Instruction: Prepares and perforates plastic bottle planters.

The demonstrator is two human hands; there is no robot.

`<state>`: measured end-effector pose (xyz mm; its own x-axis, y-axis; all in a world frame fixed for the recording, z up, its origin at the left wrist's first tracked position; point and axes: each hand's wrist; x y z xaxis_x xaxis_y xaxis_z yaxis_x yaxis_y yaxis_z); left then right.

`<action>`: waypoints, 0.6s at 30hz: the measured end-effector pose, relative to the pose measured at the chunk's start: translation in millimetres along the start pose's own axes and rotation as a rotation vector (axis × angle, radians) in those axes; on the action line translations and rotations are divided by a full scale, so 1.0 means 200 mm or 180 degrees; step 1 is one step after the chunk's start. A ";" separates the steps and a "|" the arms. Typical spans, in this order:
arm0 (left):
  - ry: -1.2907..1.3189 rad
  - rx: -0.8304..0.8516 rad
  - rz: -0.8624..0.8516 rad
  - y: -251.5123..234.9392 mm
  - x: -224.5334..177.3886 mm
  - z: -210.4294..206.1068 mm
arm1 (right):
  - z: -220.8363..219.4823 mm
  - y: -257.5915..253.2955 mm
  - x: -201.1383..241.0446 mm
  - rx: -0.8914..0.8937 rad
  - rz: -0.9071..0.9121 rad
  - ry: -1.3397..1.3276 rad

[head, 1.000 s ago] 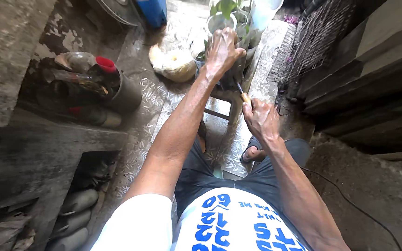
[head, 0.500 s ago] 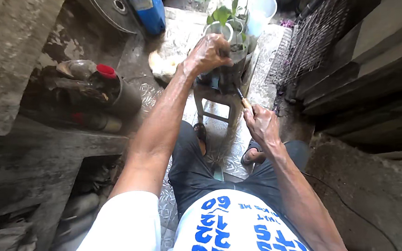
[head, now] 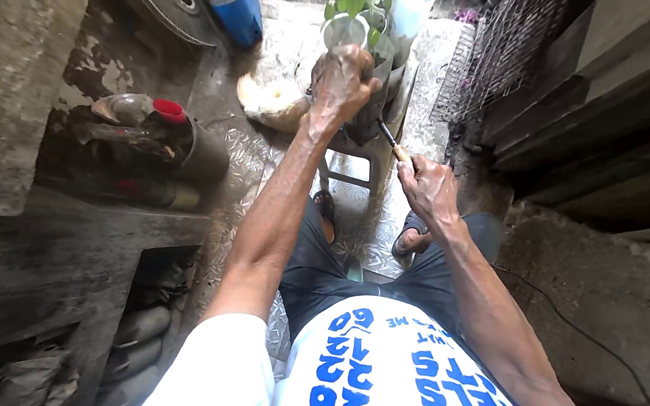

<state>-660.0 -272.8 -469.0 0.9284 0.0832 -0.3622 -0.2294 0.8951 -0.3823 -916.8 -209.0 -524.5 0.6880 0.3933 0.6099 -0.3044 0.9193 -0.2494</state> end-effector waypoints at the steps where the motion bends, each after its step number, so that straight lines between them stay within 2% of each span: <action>1: -0.0110 0.0021 0.0151 0.01 -0.03 0.01 | 0.00 0.00 0.00 0.0019 0.0000 0.0019; 6: -0.0299 0.0122 0.0654 0.00 -0.11 0.00 | -0.02 -0.08 0.00 0.0175 -0.0258 0.0299; 11: -0.0333 0.0162 0.0884 -0.03 -0.12 0.00 | 0.07 0.02 -0.05 0.0100 -0.0135 -0.0083; 18: -0.0426 0.0183 0.1027 -0.05 -0.11 0.00 | 0.00 0.08 -0.01 0.0253 -0.0047 -0.0024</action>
<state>-678.5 -283.2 -458.2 0.8419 0.4189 -0.3402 -0.5037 0.8363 -0.2164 -923.2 -195.3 -531.0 0.6880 0.3792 0.6187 -0.3458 0.9209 -0.1799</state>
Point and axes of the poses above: each hand's wrist, its own y-axis away from the middle knuckle, its own z-axis out of the back of the hand, x = y × z, and after that the axes turned 15 degrees about -x, right-handed
